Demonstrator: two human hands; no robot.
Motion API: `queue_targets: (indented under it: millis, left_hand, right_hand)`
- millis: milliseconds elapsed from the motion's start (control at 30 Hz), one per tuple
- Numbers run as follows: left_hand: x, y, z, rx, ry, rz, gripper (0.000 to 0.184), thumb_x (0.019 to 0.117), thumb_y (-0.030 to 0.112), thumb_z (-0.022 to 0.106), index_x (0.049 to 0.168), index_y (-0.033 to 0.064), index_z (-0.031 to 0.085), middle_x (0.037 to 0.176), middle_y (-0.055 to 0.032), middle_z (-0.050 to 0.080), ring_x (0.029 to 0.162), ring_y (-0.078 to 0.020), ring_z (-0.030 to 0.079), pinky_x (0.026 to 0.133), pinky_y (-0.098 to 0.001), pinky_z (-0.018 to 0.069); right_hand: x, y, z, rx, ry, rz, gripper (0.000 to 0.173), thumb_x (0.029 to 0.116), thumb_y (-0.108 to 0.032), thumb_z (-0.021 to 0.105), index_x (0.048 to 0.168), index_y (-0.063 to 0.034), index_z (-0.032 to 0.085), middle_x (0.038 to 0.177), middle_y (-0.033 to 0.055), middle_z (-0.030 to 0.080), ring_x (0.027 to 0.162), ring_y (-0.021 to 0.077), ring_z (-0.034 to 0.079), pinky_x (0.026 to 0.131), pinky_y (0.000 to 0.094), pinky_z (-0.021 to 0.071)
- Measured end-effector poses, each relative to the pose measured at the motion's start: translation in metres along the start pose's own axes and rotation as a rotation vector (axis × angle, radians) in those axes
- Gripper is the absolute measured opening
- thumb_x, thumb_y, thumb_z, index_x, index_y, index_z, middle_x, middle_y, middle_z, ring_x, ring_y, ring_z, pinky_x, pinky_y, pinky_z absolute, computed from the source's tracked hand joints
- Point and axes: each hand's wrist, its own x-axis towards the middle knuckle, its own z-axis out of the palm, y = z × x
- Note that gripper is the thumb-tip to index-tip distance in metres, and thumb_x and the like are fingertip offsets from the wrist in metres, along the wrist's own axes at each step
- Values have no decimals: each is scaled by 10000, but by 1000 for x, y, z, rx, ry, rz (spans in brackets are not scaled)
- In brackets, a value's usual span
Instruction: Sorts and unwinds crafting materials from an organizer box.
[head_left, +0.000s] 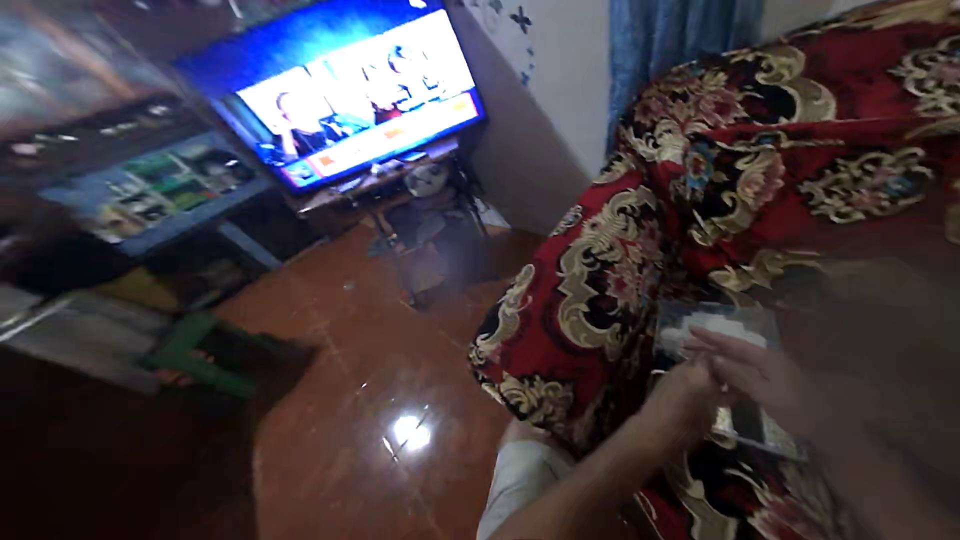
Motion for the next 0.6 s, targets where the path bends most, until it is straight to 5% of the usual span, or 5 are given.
queue_targets:
  millis: [133,300,433,500,600]
  left_hand:
    - [-3,-6,14,117,-67,55,286,1010,48,574,1247,-106,615,1201,-286,653,1127,-397,664,1001,-517,525]
    - [-4,-9,10,180,-125,124,277,1010,76,591,1189,-128,647,1226,-294,644,1193,-409,627,1037,-499,501]
    - [-4,-9,-5,36,-132,51,328,1048,74,517,1314,-110,573,1267,-291,634,1203,-390,632,1067,-508,477]
    - [-4,-16,-11,-41,-122,71,327,1029,91,575,1297,-97,585,1175,-270,674,1099,-366,677,1008,-507,514]
    - [-4,-33,-19,-17,-104,154,304,996,66,628,1231,-125,601,1076,-260,694,1014,-354,699,965,-491,540]
  right_hand:
    - [-1,8,-3,-230,-82,24,436,1063,-342,492,1396,-93,624,1216,104,719,964,182,725,854,410,602]
    - [-2,13,-2,-318,-134,54,447,1087,-346,418,1299,-68,697,1173,148,731,1027,258,713,939,516,541]
    - [-4,9,1,-294,-65,72,437,1094,-351,442,1089,-23,731,750,89,668,553,150,604,557,375,542]
    - [-3,13,-1,-336,-59,41,461,1077,-398,472,1030,-25,738,731,86,653,563,168,587,559,409,518]
    - [0,21,-3,-365,-68,11,377,1028,-363,585,1133,-50,768,827,82,747,704,199,698,709,472,577]
